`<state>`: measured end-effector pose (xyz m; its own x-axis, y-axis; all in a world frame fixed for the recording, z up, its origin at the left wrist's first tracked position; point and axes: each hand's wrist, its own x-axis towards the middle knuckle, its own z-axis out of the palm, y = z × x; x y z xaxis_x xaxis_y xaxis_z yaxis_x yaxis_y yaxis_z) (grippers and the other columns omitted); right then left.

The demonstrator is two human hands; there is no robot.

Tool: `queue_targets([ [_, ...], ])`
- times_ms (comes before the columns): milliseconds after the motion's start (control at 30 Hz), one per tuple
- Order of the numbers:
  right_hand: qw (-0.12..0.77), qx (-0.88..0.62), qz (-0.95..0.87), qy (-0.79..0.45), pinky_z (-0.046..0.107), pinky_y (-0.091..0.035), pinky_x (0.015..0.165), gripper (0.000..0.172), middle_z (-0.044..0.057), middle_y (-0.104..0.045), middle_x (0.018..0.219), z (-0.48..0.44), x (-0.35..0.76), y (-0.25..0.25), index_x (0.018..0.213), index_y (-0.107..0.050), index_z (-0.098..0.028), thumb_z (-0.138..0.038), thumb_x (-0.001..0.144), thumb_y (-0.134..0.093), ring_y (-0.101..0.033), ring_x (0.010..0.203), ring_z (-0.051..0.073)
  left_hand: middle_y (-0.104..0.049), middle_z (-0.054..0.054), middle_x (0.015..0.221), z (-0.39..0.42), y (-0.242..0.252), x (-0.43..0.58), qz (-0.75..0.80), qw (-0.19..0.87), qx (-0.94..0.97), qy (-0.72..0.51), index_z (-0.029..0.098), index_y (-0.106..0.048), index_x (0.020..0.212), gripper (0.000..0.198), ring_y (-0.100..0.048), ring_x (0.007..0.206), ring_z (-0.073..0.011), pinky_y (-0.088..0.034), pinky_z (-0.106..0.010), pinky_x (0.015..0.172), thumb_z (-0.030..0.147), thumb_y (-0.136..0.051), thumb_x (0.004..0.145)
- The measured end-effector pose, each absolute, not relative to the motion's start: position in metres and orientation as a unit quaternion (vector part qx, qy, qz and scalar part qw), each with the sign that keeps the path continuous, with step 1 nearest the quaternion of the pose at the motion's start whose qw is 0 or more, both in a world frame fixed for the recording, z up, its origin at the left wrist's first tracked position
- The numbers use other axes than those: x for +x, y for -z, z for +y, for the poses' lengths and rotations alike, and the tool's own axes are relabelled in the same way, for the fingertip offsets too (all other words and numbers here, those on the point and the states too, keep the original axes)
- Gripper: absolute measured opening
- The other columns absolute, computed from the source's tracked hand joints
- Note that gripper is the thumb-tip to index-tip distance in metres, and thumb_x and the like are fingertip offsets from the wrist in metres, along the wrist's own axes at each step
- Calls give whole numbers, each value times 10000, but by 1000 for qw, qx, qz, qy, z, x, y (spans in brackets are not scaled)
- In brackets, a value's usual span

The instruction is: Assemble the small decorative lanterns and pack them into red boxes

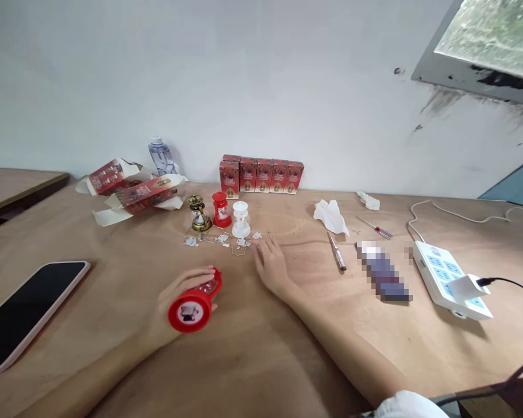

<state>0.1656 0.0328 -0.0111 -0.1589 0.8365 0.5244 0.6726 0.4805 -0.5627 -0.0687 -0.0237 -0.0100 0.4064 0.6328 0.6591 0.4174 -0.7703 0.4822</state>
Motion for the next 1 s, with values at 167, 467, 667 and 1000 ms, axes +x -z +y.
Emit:
queue_targets([
  [167, 286, -573, -768, 5, 445, -446, 907, 239, 109, -651, 1080, 58, 196, 17, 1010, -683, -197, -232, 915, -467, -522, 1035, 278, -578, -61, 1107, -18, 5, -73, 384, 39, 811, -439, 285, -538, 1197, 373, -589, 985, -206, -456, -350, 836, 207, -614, 840],
  [467, 253, -575, -778, 22, 418, -424, 880, 208, 104, -652, 1059, 61, 194, 21, 938, -678, -193, -191, 911, -472, -516, 1039, 266, -590, -55, 1047, -13, 4, -75, 417, 8, 817, -398, 271, -552, 1144, 295, -566, 944, -220, -372, -352, 755, 268, -567, 849],
  [667, 255, -565, -784, -20, 419, -410, 885, 109, 89, -647, 1001, 60, 193, 18, 839, -628, -185, -184, 868, -523, -512, 1029, 271, -604, -60, 1047, -14, 2, -72, 428, 39, 823, -371, 265, -580, 1118, 283, -570, 942, -226, -362, -350, 752, 291, -563, 836],
  [1000, 237, -561, -793, 9, 429, -390, 912, 237, 91, -594, 1165, 55, 191, 14, 1028, -671, -242, -196, 893, -481, -486, 1090, 272, -644, -69, 1052, -15, 4, -70, 459, 76, 793, -394, 237, -472, 1135, 412, -607, 948, -252, -410, -391, 765, 282, -634, 759],
])
